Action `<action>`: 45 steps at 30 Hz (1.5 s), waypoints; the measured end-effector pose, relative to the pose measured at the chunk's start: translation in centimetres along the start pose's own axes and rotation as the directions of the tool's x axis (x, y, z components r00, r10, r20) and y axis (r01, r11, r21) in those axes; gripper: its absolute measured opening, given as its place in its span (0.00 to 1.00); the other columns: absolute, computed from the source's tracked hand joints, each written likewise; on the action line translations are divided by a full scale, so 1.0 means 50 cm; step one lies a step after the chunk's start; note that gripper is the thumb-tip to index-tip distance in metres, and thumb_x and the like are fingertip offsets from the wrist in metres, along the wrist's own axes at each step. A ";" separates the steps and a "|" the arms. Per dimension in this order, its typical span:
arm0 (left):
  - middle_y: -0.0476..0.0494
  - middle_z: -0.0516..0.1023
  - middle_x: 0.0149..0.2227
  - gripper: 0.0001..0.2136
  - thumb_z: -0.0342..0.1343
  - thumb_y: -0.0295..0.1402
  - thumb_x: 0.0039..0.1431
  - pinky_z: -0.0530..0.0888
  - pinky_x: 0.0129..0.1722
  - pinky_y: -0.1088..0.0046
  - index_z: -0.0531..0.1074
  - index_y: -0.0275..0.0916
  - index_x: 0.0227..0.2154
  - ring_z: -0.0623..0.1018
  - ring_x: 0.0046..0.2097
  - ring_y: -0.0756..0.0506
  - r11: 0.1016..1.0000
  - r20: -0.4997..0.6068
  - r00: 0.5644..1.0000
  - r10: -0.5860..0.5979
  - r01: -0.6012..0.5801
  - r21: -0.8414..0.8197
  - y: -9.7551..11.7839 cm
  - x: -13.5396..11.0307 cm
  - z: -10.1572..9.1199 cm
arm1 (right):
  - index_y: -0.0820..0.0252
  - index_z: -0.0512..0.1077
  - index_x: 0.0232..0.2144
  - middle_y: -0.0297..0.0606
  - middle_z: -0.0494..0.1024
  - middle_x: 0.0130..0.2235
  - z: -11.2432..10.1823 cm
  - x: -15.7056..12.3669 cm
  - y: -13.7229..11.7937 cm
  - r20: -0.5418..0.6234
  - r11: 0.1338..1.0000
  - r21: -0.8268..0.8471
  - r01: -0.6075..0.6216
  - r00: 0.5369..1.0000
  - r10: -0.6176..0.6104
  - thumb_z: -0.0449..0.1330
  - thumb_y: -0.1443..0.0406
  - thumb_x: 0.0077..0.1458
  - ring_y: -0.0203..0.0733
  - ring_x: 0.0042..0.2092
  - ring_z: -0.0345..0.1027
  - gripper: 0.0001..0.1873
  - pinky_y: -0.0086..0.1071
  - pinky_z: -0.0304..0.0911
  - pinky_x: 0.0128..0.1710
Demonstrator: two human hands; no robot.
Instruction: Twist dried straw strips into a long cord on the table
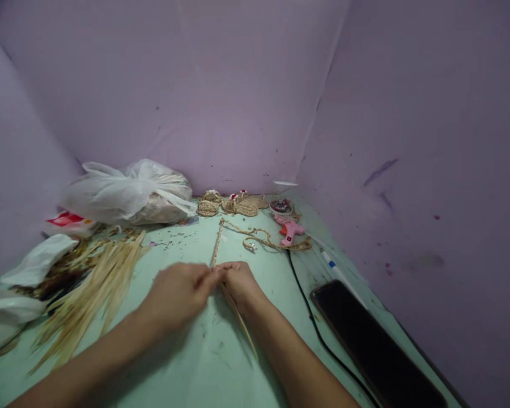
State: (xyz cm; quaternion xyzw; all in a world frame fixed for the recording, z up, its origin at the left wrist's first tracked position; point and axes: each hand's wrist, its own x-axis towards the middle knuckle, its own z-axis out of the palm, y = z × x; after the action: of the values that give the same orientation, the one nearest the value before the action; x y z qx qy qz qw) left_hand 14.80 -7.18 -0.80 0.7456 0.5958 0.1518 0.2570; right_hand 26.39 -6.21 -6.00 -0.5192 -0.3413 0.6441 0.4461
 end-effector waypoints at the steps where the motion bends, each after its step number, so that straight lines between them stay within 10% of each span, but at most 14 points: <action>1: 0.42 0.72 0.24 0.11 0.47 0.36 0.48 0.61 0.28 0.73 0.71 0.36 0.22 0.70 0.30 0.46 0.999 -0.085 0.996 -0.009 0.006 -0.039 -0.007 0.013 -0.013 | 0.65 0.68 0.14 0.31 0.66 0.14 -0.003 0.000 -0.001 0.028 1.000 0.003 -0.001 1.000 0.001 0.59 0.66 0.32 0.30 0.19 0.55 0.05 0.25 0.50 0.20; 4: 0.48 0.70 0.21 0.13 0.48 0.32 0.45 0.57 0.19 0.77 0.70 0.35 0.35 0.63 0.17 0.53 0.886 0.126 0.967 -0.222 0.253 -0.388 -0.035 0.050 -0.022 | 0.64 0.67 0.13 0.31 0.66 0.14 -0.009 0.001 -0.003 0.093 1.000 -0.004 0.005 0.996 -0.004 0.60 0.64 0.33 0.29 0.19 0.55 0.09 0.26 0.50 0.21; 8: 0.52 0.64 0.14 0.09 0.51 0.33 0.42 0.52 0.14 0.80 0.70 0.31 0.24 0.58 0.14 0.56 0.686 0.497 0.864 -0.087 0.413 -0.599 -0.063 0.072 0.013 | 0.65 0.67 0.16 0.33 0.68 0.18 -0.015 0.004 -0.002 0.187 0.994 -0.085 0.064 0.981 -0.048 0.58 0.63 0.36 0.29 0.20 0.55 0.09 0.26 0.49 0.22; 12: 0.54 0.60 0.12 0.07 0.51 0.32 0.40 0.50 0.12 0.80 0.68 0.32 0.19 0.57 0.13 0.57 0.703 0.460 0.885 -0.070 0.371 -0.607 -0.074 0.075 0.034 | 0.64 0.67 0.16 0.31 0.66 0.17 -0.021 0.011 0.004 0.206 0.905 -0.359 0.229 0.965 -0.162 0.54 0.66 0.40 0.28 0.19 0.51 0.07 0.25 0.47 0.21; 18: 0.55 0.56 0.08 0.06 0.49 0.27 0.39 0.48 0.13 0.79 0.64 0.32 0.12 0.52 0.13 0.58 0.831 0.348 0.935 -0.064 0.243 -0.501 -0.064 0.079 0.028 | 0.64 0.69 0.18 0.31 0.66 0.17 -0.027 0.007 0.013 0.175 0.546 -0.740 0.392 0.897 -0.406 0.50 0.69 0.42 0.30 0.21 0.51 0.09 0.25 0.45 0.21; 28: 0.53 0.60 0.10 0.05 0.48 0.28 0.40 0.51 0.12 0.80 0.63 0.35 0.15 0.56 0.11 0.56 0.754 0.502 0.857 -0.119 0.406 -0.516 -0.044 0.072 0.021 | 0.65 0.69 0.18 0.34 0.69 0.19 -0.023 0.018 0.014 0.166 0.729 -0.617 0.296 0.955 -0.247 0.50 0.67 0.44 0.30 0.21 0.55 0.11 0.24 0.49 0.21; 32: 0.55 0.52 0.07 0.07 0.48 0.27 0.39 0.49 0.14 0.78 0.60 0.36 0.11 0.53 0.12 0.55 0.877 0.369 0.901 -0.228 0.354 -0.324 -0.048 0.074 0.042 | 0.63 0.71 0.20 0.36 0.71 0.20 -0.018 0.002 0.010 0.113 0.479 -0.836 0.268 0.938 -0.328 0.51 0.67 0.44 0.32 0.22 0.58 0.10 0.25 0.47 0.21; 38: 0.53 0.55 0.11 0.05 0.47 0.24 0.33 0.49 0.19 0.76 0.62 0.35 0.09 0.57 0.19 0.54 0.982 0.148 0.985 -0.089 0.111 -0.152 -0.078 0.086 0.079 | 0.59 0.74 0.24 0.41 0.75 0.25 0.003 -0.043 -0.006 0.068 0.037 -0.995 0.092 0.902 -0.426 0.52 0.66 0.43 0.38 0.26 0.64 0.10 0.29 0.46 0.23; 45: 0.54 0.52 0.10 0.06 0.45 0.22 0.32 0.46 0.17 0.76 0.56 0.36 0.08 0.52 0.17 0.56 0.877 0.195 0.964 -0.181 0.248 -0.411 -0.067 0.080 0.087 | 0.60 0.73 0.28 0.41 0.73 0.29 0.031 -0.074 -0.012 0.078 -0.055 -0.997 0.061 0.914 -0.397 0.52 0.67 0.45 0.39 0.27 0.66 0.10 0.30 0.49 0.23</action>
State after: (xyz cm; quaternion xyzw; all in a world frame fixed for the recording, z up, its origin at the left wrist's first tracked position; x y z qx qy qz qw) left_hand 15.39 -3.64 -6.56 0.6085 0.6053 0.1936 0.4752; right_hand 25.26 -9.38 -3.77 -0.6856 -0.7208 0.0575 0.0849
